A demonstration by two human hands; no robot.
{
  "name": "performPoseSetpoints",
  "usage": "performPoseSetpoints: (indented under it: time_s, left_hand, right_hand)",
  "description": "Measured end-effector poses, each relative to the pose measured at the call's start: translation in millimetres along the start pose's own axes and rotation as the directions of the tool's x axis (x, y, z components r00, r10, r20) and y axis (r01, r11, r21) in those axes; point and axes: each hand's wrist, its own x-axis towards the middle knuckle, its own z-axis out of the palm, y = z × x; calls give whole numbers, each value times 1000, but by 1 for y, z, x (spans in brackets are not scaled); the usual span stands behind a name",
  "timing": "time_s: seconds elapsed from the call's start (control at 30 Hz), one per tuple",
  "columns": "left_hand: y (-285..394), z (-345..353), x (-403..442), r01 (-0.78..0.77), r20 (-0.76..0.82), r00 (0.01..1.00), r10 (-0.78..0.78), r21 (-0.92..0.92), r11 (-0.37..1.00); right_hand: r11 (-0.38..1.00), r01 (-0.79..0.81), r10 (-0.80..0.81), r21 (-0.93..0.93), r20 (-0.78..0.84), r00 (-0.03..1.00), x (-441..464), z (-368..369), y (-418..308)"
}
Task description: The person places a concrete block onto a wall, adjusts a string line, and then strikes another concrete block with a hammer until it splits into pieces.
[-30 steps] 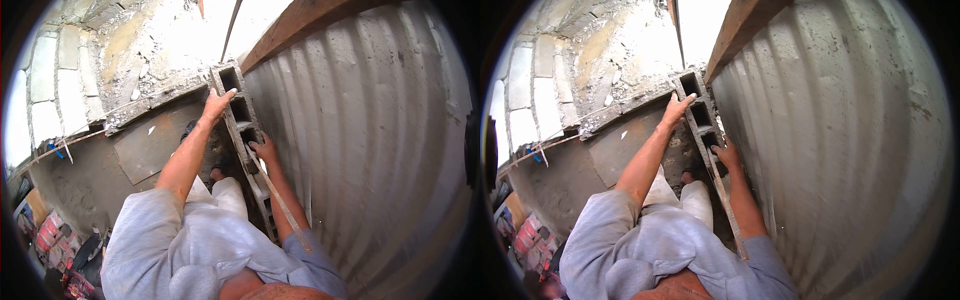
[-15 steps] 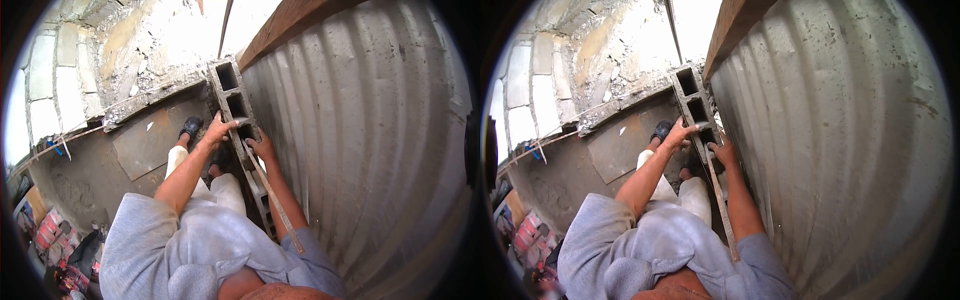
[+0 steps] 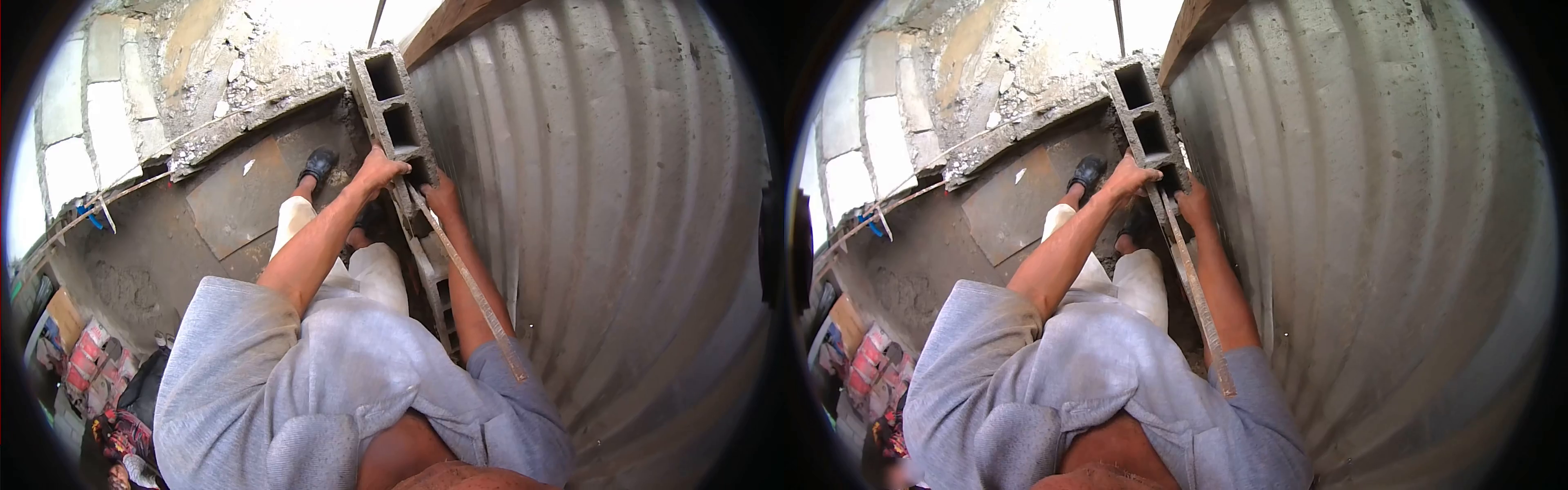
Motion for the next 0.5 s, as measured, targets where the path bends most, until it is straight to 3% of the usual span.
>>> performPoseSetpoints:
  time_s: [0.13,0.43,0.5]
  left_hand:
    - [0,-1,-1,-4,-4,1000,4,-20,1000]
    - [-2,-1,-1,-38,-41,998,37,-6,999]
    - [-4,0,-1,-26,-42,999,25,-14,1000]
  right_hand:
    - [999,-22,22,42,11,1000,-1,-1,-3]
    - [998,2,-4,-65,-39,999,2,4,8]
    - [999,-18,17,34,32,999,1,-1,2]
